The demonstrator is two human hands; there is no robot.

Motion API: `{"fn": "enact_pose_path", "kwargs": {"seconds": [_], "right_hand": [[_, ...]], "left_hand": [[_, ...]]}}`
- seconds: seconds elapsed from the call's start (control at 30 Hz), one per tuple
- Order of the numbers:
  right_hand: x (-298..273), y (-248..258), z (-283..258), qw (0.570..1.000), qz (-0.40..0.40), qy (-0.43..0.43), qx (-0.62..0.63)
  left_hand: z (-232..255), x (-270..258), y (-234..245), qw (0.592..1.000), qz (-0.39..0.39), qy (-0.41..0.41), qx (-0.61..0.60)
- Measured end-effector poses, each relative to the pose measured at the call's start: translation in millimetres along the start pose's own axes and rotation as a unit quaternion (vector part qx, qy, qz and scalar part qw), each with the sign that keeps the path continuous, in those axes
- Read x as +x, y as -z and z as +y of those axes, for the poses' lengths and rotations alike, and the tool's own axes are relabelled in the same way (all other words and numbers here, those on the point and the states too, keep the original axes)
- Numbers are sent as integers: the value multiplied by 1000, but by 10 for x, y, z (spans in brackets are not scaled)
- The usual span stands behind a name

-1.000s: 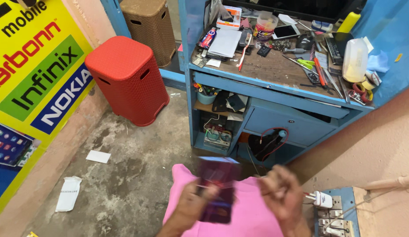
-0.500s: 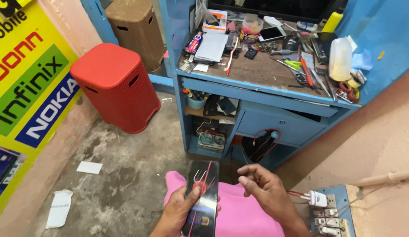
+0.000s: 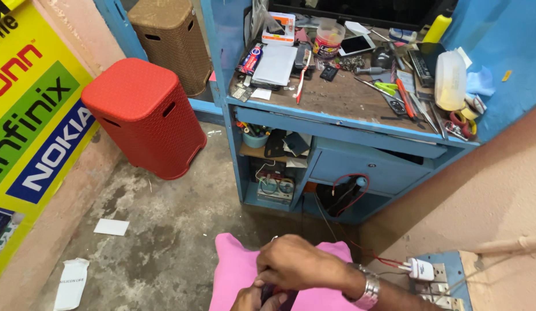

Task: The person disassembles and repairs a mobile phone by removing the back panel, checking components, and using a small screwdriver and rubber bands to secure the device.

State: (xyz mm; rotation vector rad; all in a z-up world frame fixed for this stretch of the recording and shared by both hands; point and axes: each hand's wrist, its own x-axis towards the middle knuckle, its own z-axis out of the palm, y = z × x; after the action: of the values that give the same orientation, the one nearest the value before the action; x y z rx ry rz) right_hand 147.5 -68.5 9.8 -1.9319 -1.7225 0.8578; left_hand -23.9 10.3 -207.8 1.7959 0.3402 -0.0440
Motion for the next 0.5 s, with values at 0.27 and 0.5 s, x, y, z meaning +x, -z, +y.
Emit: {"fn": "enact_pose_path", "kwargs": {"seconds": [0.27, 0.5], "right_hand": [[568, 390, 474, 971, 191, 142, -31], [1164, 2611, 1529, 866, 465, -164, -83]], "left_hand": [[-430, 232, 167, 981, 14, 0, -194], [-627, 483, 414, 974, 57, 102, -193]]}}
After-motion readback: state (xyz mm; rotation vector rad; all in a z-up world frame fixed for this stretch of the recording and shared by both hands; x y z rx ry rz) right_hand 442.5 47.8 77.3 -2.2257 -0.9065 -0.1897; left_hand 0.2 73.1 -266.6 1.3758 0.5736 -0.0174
